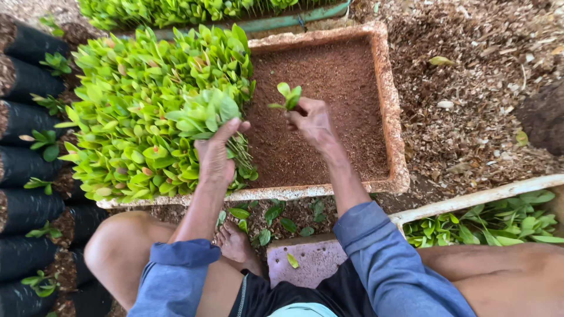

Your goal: The person sorts through green plant cuttings, picking them up one by one and inserting them into a flat tray filled with reddish soil.

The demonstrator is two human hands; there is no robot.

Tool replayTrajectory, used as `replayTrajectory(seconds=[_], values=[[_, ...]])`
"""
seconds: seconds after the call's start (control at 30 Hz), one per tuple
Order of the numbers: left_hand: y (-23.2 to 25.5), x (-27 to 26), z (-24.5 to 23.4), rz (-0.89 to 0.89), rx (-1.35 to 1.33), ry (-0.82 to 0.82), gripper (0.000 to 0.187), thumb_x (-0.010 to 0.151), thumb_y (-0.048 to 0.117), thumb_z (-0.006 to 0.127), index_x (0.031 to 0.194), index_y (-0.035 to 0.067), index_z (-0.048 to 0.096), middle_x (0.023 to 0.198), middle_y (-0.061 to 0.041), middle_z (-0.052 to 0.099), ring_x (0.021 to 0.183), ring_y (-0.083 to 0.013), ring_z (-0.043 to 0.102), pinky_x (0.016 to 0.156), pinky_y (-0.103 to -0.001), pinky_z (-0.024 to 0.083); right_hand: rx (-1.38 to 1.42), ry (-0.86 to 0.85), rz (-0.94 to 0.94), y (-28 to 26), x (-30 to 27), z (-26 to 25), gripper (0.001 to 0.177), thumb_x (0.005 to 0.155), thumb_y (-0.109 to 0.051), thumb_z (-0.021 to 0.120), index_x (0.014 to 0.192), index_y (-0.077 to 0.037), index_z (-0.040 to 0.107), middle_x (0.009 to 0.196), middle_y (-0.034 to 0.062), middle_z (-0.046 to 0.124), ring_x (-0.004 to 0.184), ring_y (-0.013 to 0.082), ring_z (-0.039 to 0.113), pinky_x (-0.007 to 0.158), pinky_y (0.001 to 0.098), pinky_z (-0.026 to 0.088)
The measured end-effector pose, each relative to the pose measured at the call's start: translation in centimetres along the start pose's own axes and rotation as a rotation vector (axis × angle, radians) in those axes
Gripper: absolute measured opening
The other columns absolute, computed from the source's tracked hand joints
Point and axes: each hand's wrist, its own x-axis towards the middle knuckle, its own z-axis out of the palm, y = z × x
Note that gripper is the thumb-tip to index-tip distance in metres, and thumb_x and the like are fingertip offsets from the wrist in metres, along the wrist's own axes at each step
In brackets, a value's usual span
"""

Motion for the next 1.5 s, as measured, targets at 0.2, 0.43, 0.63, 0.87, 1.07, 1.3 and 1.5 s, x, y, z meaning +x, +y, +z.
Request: replayTrajectory(seconds=[0.2,0.43,0.63,0.87,1.07,1.3,1.5], values=[[-0.2,0.5,-1.2,-0.005,-0.104,0.084,0.03,0.068,0.002,0.083,0.093,-0.003,0.067,0.084,-0.018,0.072,0.072,-0.0311,0.075,0.058,-0.041,0.061,-0.247,-0.171,-0.268,0.2,1.1,2.2,0.018,0.077,0.003,0.07,0.092,-0.006,0.074,0.079,0.0134,0.071,0.077,0.017,0.067,0.066,0.0358,0.058],[-0.2,0.1,-1.3,0.024,-0.136,0.049,0.029,0.063,0.008,0.085,0.089,0.006,0.073,0.087,-0.007,0.075,0.068,-0.0232,0.075,0.077,-0.031,0.06,-0.309,-0.375,-0.371,-0.4,4.2,4.3,0.025,0.092,-0.006,0.063,0.117,-0.006,0.066,0.107,0.0132,0.073,0.076,0.0133,0.067,0.064,0.0212,0.058],[-0.5,0.6,-1.9,0.039,-0.153,0.036,0.04,0.061,0.007,0.085,0.098,0.007,0.069,0.093,-0.003,0.072,0.066,-0.0253,0.074,0.07,-0.035,0.06,-0.39,-0.404,-0.591,-1.3,5.7,6.0,0.022,0.093,0.002,0.059,0.111,-0.007,0.068,0.11,0.0101,0.071,0.098,0.0173,0.07,0.09,0.0327,0.059],[-0.6,1.0,-2.2,0.019,-0.166,0.025,0.032,0.063,0.005,0.082,0.093,0.005,0.069,0.088,-0.004,0.071,0.067,-0.0263,0.074,0.07,-0.034,0.062,-0.494,-0.367,-0.634,0.0,7.2,6.7,0.024,0.089,0.008,0.051,0.095,-0.006,0.071,0.084,0.0019,0.071,0.067,0.0086,0.06,0.059,0.024,0.054],[-0.5,1.1,-2.2,-0.006,-0.157,0.045,0.038,0.062,0.004,0.082,0.097,0.004,0.068,0.091,-0.006,0.071,0.066,-0.0259,0.074,0.07,-0.034,0.063,-0.589,-0.36,-0.671,1.9,8.5,6.6,0.02,0.089,0.008,0.051,0.083,-0.004,0.066,0.073,0.0027,0.068,0.056,0.0094,0.057,0.048,0.0228,0.05],[-0.6,1.2,-2.4,0.023,-0.149,0.017,0.035,0.064,0.005,0.081,0.097,0.005,0.068,0.089,-0.005,0.071,0.066,-0.0245,0.072,0.067,-0.035,0.064,-0.615,-0.347,-0.641,2.3,8.7,6.4,0.024,0.087,0.01,0.052,0.071,-0.007,0.057,0.065,-0.0004,0.06,0.053,0.0091,0.05,0.044,0.0237,0.045],[-0.9,1.3,-2.6,0.009,-0.159,0.006,0.036,0.065,0.005,0.082,0.098,0.004,0.068,0.091,-0.005,0.07,0.067,-0.0238,0.072,0.068,-0.035,0.064,-0.625,-0.34,-0.729,3.4,9.3,6.4,0.023,0.089,0.009,0.053,0.073,-0.006,0.06,0.065,0.0002,0.062,0.05,0.0089,0.052,0.042,0.0229,0.046]])
